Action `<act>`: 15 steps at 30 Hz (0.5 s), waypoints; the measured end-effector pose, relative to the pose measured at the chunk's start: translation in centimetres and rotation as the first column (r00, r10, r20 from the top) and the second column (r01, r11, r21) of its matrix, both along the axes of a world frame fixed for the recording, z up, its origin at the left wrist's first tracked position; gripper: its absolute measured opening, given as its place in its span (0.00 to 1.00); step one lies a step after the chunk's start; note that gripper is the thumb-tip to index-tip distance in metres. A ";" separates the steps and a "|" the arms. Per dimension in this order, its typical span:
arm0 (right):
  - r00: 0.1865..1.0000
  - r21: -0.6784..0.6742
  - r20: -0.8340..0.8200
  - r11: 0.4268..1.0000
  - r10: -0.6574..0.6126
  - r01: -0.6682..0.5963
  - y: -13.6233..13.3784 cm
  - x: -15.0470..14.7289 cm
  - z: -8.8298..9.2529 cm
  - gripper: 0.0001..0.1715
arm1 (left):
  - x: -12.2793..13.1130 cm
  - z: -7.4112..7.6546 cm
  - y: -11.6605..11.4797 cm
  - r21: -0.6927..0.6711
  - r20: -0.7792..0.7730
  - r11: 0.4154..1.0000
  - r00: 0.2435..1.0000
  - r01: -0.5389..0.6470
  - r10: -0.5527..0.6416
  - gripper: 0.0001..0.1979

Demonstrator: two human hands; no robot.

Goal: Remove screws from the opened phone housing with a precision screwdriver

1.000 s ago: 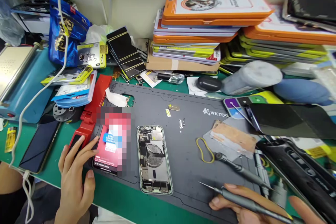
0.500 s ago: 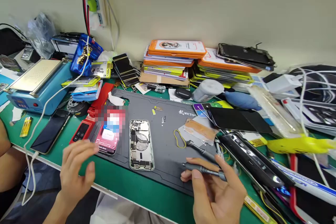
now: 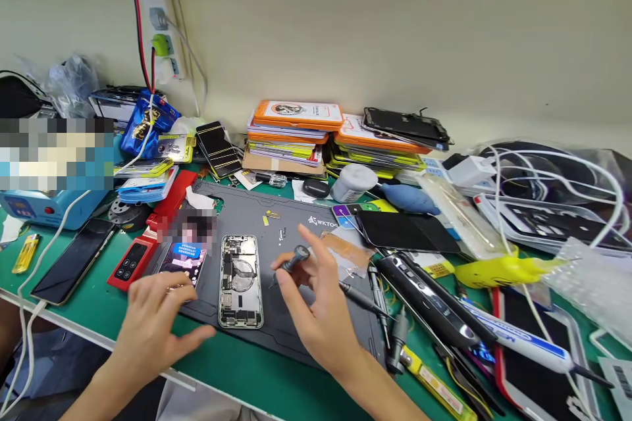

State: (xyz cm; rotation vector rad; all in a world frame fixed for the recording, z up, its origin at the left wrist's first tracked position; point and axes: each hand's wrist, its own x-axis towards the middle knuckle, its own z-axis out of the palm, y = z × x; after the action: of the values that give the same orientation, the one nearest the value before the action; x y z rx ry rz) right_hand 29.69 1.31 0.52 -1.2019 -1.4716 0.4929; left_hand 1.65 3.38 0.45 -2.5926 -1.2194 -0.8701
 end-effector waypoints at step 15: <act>0.992 0.119 0.061 0.986 0.108 -0.114 -0.2 -0.4 -2.4 0.43 | -3.6 -1.3 1.5 -0.037 -0.053 0.948 0.948 -0.315 0.313 0.27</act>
State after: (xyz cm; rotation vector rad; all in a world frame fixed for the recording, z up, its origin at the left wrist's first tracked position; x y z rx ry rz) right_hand 29.31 1.15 -1.84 -1.0482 -1.5985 0.4415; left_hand -1.95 4.93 -0.84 -2.3407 -1.5964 -0.7214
